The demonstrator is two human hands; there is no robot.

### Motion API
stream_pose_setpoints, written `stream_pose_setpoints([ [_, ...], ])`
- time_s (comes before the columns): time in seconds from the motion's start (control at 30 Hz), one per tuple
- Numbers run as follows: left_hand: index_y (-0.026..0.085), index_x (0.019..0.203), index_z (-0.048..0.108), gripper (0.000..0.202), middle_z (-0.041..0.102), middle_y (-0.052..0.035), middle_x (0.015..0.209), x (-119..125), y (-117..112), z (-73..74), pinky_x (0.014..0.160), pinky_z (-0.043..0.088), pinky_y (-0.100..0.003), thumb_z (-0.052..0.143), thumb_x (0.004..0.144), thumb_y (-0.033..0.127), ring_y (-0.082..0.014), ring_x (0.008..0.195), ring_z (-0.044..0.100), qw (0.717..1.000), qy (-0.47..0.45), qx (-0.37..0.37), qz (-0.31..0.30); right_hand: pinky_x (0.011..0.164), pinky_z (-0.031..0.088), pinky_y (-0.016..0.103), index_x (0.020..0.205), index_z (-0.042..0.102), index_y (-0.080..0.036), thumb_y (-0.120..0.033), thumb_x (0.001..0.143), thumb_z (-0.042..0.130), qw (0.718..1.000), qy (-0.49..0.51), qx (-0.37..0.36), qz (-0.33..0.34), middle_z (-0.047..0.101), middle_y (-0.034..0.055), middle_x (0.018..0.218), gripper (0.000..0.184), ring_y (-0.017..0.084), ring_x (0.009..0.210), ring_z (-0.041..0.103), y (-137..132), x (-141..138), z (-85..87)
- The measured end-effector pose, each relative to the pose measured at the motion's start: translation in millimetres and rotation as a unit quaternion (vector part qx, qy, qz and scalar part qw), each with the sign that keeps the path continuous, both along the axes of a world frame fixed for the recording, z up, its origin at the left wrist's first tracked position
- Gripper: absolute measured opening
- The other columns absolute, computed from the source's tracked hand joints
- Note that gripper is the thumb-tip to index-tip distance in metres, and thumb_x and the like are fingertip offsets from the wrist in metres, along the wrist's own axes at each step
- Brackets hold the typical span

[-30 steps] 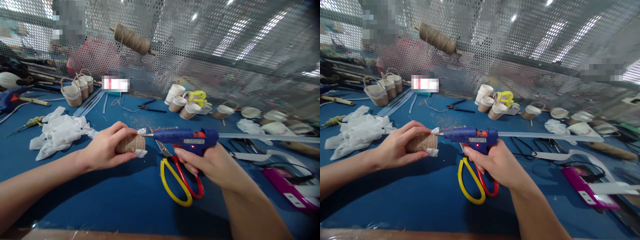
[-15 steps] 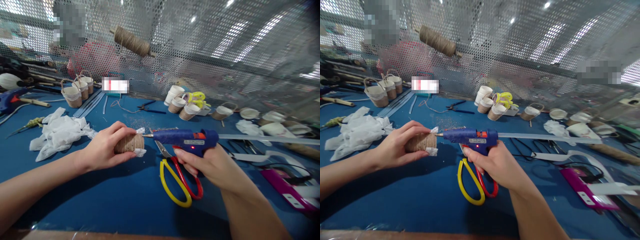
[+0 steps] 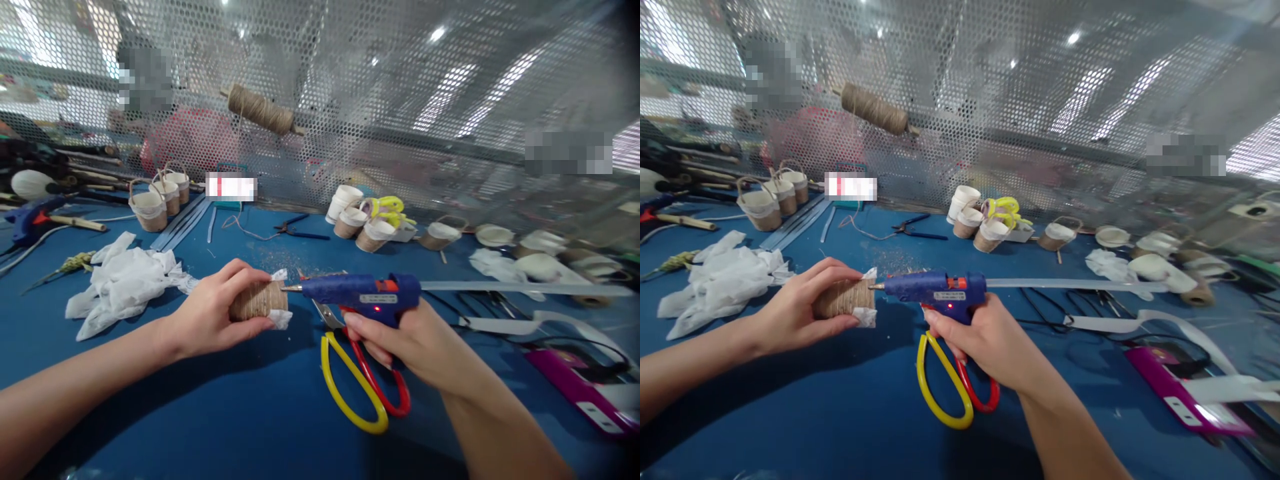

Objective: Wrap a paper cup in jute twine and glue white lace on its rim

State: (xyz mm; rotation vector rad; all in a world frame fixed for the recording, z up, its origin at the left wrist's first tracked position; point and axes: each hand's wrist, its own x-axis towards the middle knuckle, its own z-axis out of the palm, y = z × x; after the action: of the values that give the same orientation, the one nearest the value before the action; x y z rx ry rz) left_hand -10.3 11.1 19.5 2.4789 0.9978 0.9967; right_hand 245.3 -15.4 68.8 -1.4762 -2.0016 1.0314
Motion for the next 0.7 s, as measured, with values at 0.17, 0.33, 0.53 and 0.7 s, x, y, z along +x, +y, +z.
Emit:
stream_pose_setpoints([
  [0.17, 0.018, 0.109, 0.047, 0.039, 0.055, -0.0078, 0.100, 0.4, 0.9, -0.5, 0.074, 0.050, -0.032, 0.060, 0.076, 0.034, -0.0171, 0.085, 0.056, 1.000, -0.003, -0.020, 0.010, 0.042, 0.038, 0.022, 0.060, 0.054, -0.017, -0.045, 0.081, 0.051, 1.000, -0.006, 0.005, 0.000, 0.044, -0.0060, 0.037, 0.035, 0.008, 0.036, 0.040, 1.4, 0.9, -0.1],
  [0.33, 0.017, 0.110, 0.047, 0.040, 0.054, -0.0081, 0.100, 0.7, 1.2, 0.3, 0.076, 0.049, -0.033, 0.059, 0.076, 0.034, -0.0172, 0.087, 0.057, 1.000, -0.004, -0.029, 0.010, 0.041, 0.037, 0.021, 0.060, 0.053, -0.017, -0.044, 0.081, 0.052, 1.000, 0.012, 0.004, -0.009, 0.045, -0.0057, 0.037, 0.035, 0.008, 0.037, 0.041, 1.7, -1.4, -0.9],
  [0.53, 0.016, 0.110, 0.047, 0.040, 0.054, -0.0092, 0.101, -0.3, -1.2, 1.7, 0.074, 0.050, -0.032, 0.059, 0.076, 0.034, -0.0179, 0.087, 0.056, 1.000, 0.005, -0.003, 0.001, 0.046, 0.042, 0.022, 0.067, 0.056, -0.017, -0.042, 0.081, 0.053, 0.999, 0.037, 0.008, -0.011, 0.045, -0.0067, 0.038, 0.030, 0.008, 0.038, 0.043, 2.7, -4.0, -1.6],
  [0.7, 0.017, 0.110, 0.046, 0.040, 0.054, -0.0096, 0.102, -0.8, -1.8, 1.3, 0.075, 0.050, -0.033, 0.059, 0.077, 0.034, -0.0181, 0.088, 0.056, 1.000, 0.009, 0.014, 0.000, 0.057, 0.047, 0.024, 0.064, 0.057, -0.018, -0.041, 0.080, 0.054, 0.999, 0.034, 0.018, -0.009, 0.044, -0.0073, 0.037, 0.029, 0.009, 0.040, 0.044, 3.3, -3.9, -2.5],
])
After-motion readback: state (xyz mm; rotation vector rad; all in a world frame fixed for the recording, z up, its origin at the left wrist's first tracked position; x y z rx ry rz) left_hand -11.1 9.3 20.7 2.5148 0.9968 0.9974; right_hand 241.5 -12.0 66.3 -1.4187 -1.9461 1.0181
